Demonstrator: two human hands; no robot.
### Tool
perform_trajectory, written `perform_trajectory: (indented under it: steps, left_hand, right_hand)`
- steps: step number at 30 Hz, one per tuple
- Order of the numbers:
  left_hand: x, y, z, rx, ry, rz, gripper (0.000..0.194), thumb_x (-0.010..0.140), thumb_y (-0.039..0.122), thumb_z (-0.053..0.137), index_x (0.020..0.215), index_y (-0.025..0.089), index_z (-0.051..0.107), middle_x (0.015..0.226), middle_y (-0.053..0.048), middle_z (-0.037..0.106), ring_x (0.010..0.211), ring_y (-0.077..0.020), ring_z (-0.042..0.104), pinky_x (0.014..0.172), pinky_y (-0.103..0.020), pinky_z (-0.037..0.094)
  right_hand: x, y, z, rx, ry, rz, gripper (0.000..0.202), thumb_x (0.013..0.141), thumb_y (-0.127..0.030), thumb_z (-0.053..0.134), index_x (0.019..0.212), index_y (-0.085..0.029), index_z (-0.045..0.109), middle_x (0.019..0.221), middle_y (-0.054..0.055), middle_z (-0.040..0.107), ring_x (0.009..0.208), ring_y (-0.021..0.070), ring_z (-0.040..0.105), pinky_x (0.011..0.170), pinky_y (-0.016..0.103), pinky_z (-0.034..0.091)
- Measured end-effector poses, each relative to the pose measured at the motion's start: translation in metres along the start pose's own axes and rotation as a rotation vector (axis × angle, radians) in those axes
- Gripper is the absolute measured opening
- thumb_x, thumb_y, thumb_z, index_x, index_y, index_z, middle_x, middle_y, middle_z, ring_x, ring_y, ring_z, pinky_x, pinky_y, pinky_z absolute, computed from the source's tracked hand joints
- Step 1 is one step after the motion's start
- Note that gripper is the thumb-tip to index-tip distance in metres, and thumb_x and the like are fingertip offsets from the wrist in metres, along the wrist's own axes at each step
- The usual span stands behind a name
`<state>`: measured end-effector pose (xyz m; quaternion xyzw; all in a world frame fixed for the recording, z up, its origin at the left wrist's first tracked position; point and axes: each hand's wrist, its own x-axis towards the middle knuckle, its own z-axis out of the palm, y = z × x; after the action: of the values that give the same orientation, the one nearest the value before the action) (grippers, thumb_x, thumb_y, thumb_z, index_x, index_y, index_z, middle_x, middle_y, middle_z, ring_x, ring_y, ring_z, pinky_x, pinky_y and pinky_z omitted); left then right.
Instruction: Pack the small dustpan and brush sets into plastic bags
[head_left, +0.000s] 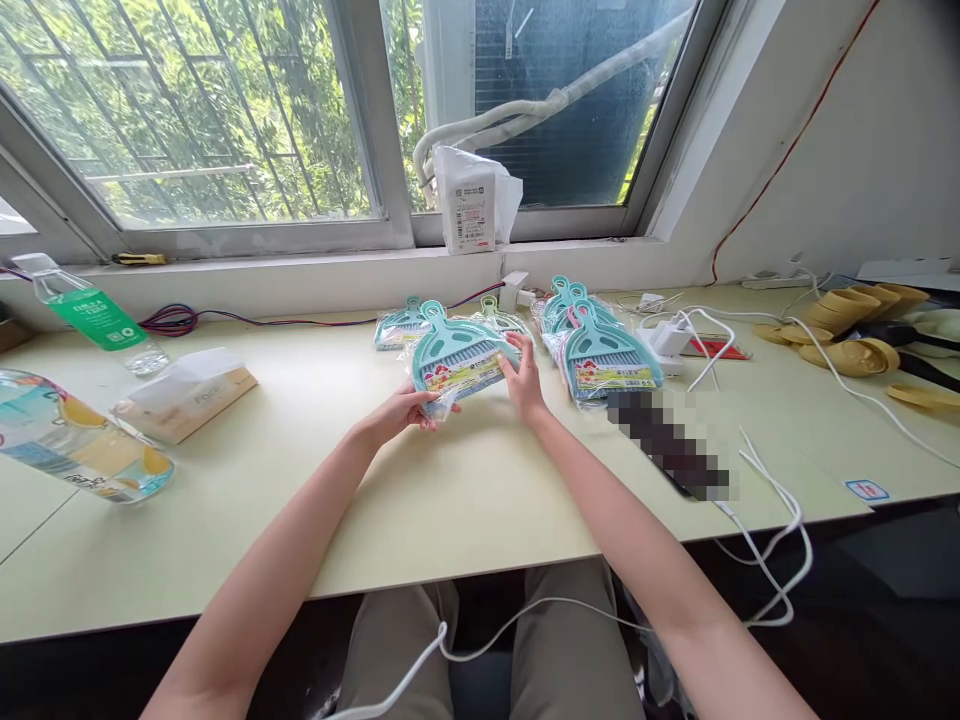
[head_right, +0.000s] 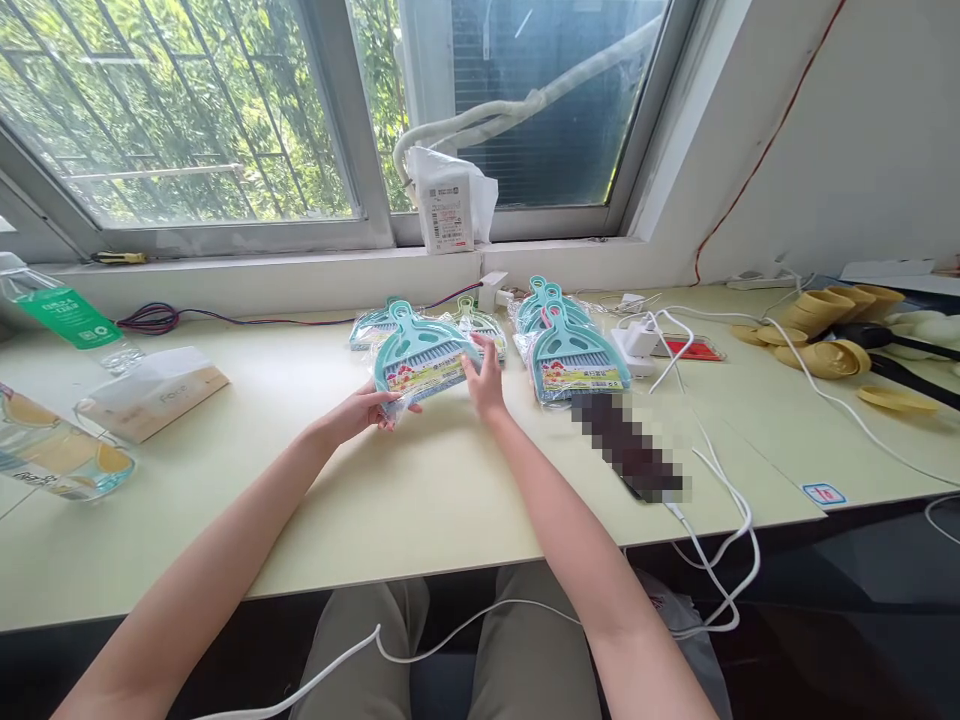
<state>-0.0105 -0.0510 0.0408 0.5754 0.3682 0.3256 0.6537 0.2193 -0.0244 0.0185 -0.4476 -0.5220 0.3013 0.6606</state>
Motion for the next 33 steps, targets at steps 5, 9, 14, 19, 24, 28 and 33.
perform_trajectory:
  steps: [5, 9, 14, 19, 24, 28, 33]
  left_hand:
    - [-0.002, 0.003, -0.008, 0.04, 0.059, 0.049, 0.066, 0.081, 0.048, 0.058, 0.134, 0.015, 0.037, 0.095, -0.016, 0.071, 0.053, -0.0128, 0.062, 0.045, -0.02, 0.044]
    - [-0.002, 0.002, -0.002, 0.107, 0.015, 0.175, 0.086, 0.069, 0.046, 0.072, 0.14, 0.024, 0.028, 0.113, -0.017, 0.065, 0.074, -0.0172, 0.068, 0.054, -0.021, 0.05]
    - [0.007, -0.005, 0.006, 0.267, 0.336, 0.23, 0.078, 0.066, 0.039, 0.075, 0.129, 0.02, 0.035, 0.087, -0.007, 0.07, 0.054, -0.0125, 0.063, 0.044, -0.02, 0.045]
    - [0.013, -0.01, -0.005, 0.197, 0.469, 0.247, 0.037, 0.081, 0.047, 0.056, 0.101, 0.018, 0.043, 0.066, -0.001, 0.067, 0.042, -0.0111, 0.059, 0.04, -0.018, 0.037]
    - [0.014, -0.019, -0.004, 0.37, 0.51, 0.219, 0.025, 0.082, 0.04, 0.052, 0.092, 0.02, 0.042, 0.065, 0.0, 0.068, 0.042, -0.012, 0.058, 0.044, -0.02, 0.037]
    - [0.011, -0.02, -0.002, 0.559, 0.514, 0.192, 0.025, 0.087, 0.046, 0.044, 0.095, 0.022, 0.048, 0.072, -0.001, 0.071, 0.048, -0.0138, 0.06, 0.054, -0.025, 0.042]
    - [0.007, -0.017, -0.02, 0.618, 0.588, 0.197, 0.035, 0.091, 0.052, 0.033, 0.104, 0.025, 0.051, 0.088, 0.0, 0.072, 0.05, -0.0122, 0.059, 0.059, -0.026, 0.041]
  right_hand:
    - [0.001, 0.003, 0.003, 0.183, -0.168, 0.353, 0.034, 0.069, -0.029, 0.062, 0.101, -0.019, 0.065, 0.095, 0.003, 0.067, 0.087, 0.0185, 0.063, 0.079, 0.036, 0.055]
    - [0.001, -0.003, 0.0, 0.262, -0.028, 0.372, 0.032, 0.067, -0.027, 0.062, 0.098, -0.019, 0.064, 0.091, 0.001, 0.067, 0.082, 0.0166, 0.063, 0.074, 0.033, 0.058]
    - [0.0, -0.011, -0.001, 0.277, -0.058, 0.385, 0.031, 0.068, -0.021, 0.062, 0.098, -0.022, 0.058, 0.087, 0.0, 0.066, 0.084, 0.0178, 0.064, 0.075, 0.037, 0.059]
    - [-0.006, -0.007, 0.005, 0.294, -0.176, 0.433, 0.032, 0.067, -0.02, 0.067, 0.094, -0.025, 0.05, 0.09, -0.002, 0.065, 0.081, 0.0172, 0.065, 0.07, 0.04, 0.061]
    - [-0.005, 0.002, 0.005, 0.074, -0.182, 0.305, 0.064, 0.05, -0.022, 0.083, 0.106, -0.022, 0.054, 0.097, 0.001, 0.068, 0.094, 0.0215, 0.064, 0.089, 0.046, 0.053]
    - [0.009, -0.002, -0.009, -0.062, -0.192, 0.191, 0.066, 0.05, -0.032, 0.084, 0.11, -0.017, 0.06, 0.105, 0.008, 0.069, 0.102, 0.0255, 0.062, 0.098, 0.048, 0.045]
    - [0.043, 0.001, -0.042, -0.332, -0.045, 0.191, 0.072, 0.05, -0.032, 0.082, 0.117, -0.013, 0.06, 0.122, 0.017, 0.062, 0.116, 0.0322, 0.056, 0.101, 0.046, 0.041]
